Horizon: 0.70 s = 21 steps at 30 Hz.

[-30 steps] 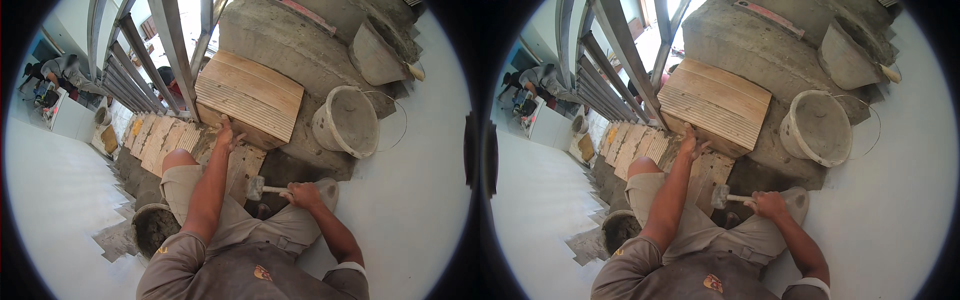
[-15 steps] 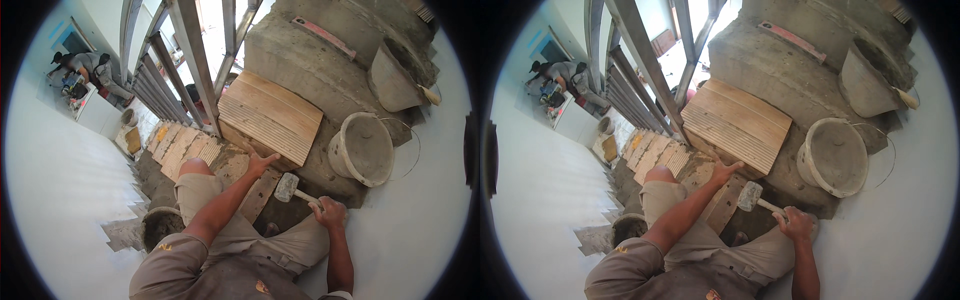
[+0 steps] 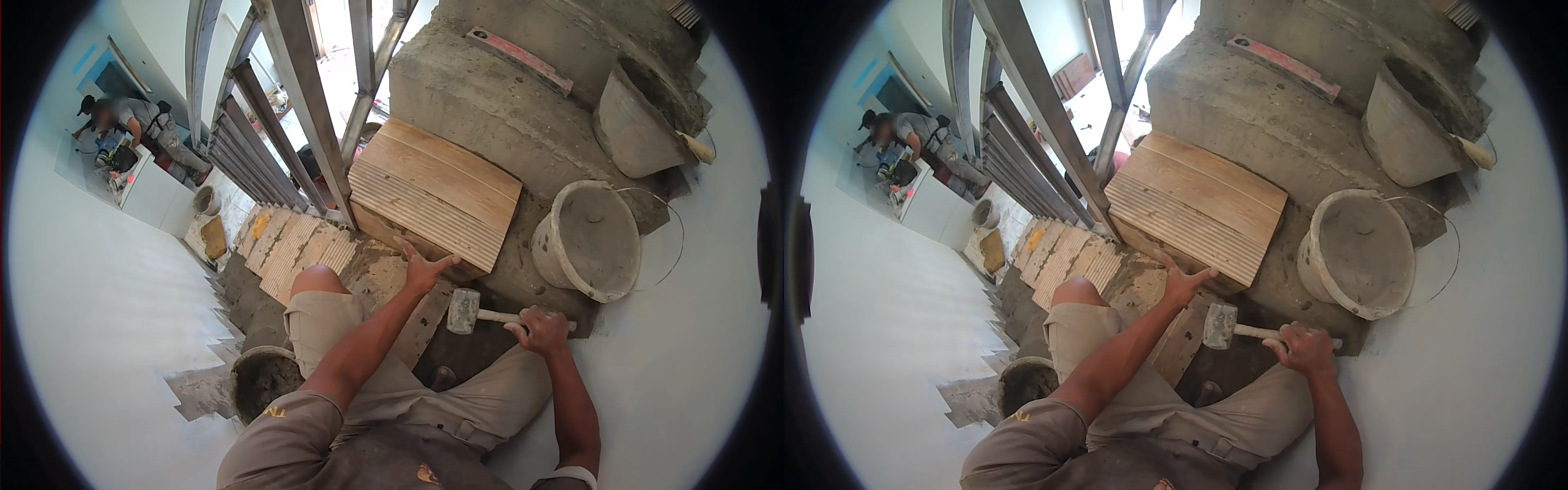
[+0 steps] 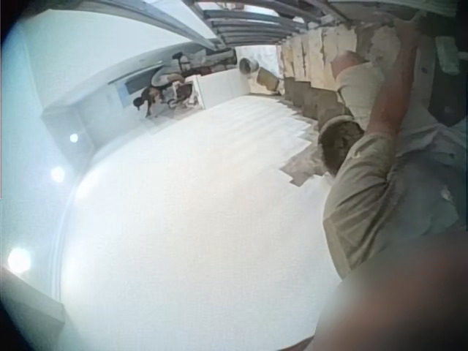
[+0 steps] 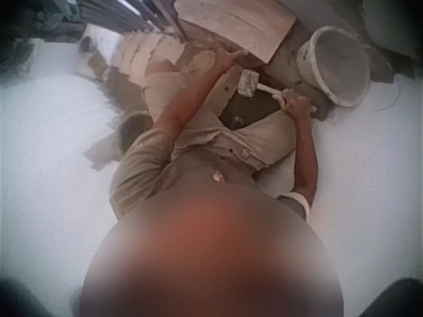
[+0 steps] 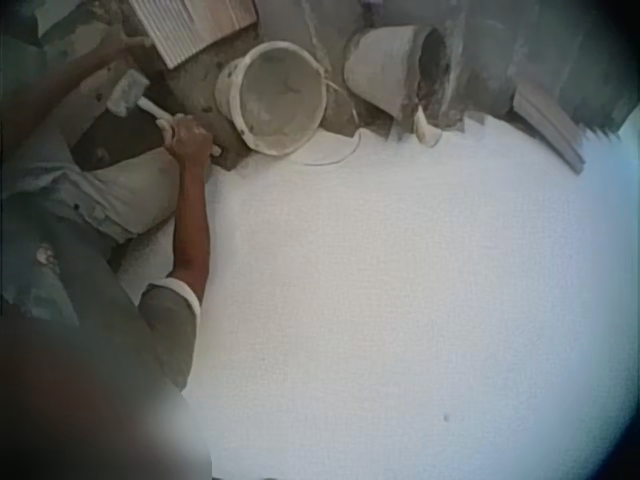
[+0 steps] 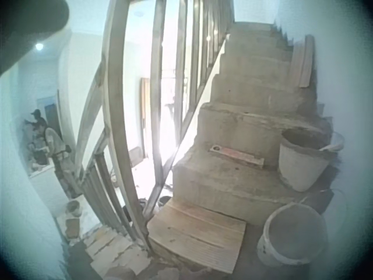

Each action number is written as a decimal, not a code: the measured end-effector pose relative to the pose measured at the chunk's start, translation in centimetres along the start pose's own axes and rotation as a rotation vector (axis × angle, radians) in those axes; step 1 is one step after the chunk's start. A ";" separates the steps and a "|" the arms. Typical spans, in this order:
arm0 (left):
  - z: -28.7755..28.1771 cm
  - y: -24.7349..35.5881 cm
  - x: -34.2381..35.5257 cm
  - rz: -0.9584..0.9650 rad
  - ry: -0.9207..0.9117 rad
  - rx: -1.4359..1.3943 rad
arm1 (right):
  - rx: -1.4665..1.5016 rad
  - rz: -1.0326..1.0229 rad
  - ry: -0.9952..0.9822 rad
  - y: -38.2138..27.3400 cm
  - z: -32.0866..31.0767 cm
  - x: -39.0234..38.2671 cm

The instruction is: Installing wood-look tiles onto concrete stairs using mortar and a rubber mallet.

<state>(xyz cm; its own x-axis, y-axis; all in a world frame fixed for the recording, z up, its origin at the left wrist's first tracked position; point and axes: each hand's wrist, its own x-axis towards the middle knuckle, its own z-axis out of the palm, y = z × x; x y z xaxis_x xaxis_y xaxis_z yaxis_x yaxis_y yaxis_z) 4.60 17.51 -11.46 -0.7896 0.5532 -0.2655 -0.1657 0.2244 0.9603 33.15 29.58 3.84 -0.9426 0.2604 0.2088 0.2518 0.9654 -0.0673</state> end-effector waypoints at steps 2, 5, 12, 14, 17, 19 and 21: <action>0.6 1.0 -0.1 -0.023 -0.041 -0.046 | -0.041 0.074 0.003 1.3 -0.1 -0.1; 0.4 0.6 -0.2 -0.006 -0.024 -0.057 | -0.025 0.071 0.040 0.3 -0.2 -0.2; 0.1 -2.1 1.1 0.077 0.024 -0.077 | -0.011 0.066 0.036 1.3 1.2 0.3; 0.2 -1.7 1.0 0.064 0.010 -0.097 | 0.032 0.032 0.057 -0.2 1.3 0.4; 1.6 -0.2 -0.6 0.025 -0.022 -0.106 | 0.015 0.023 0.000 0.7 -0.5 -0.8; 2.1 -0.2 -1.0 0.006 -0.048 -0.087 | -0.041 0.061 -0.074 0.8 -1.2 -1.6; 0.7 -1.6 0.7 0.039 0.066 -0.026 | -0.027 0.133 -0.014 0.2 -0.4 -0.3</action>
<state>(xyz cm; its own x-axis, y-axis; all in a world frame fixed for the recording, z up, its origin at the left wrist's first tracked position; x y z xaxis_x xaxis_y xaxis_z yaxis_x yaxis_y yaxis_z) 4.72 18.16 -13.28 -0.8329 0.5068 -0.2222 -0.1484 0.1822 0.9720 33.57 29.70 4.10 -0.9033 0.3864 0.1862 0.3806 0.9223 -0.0675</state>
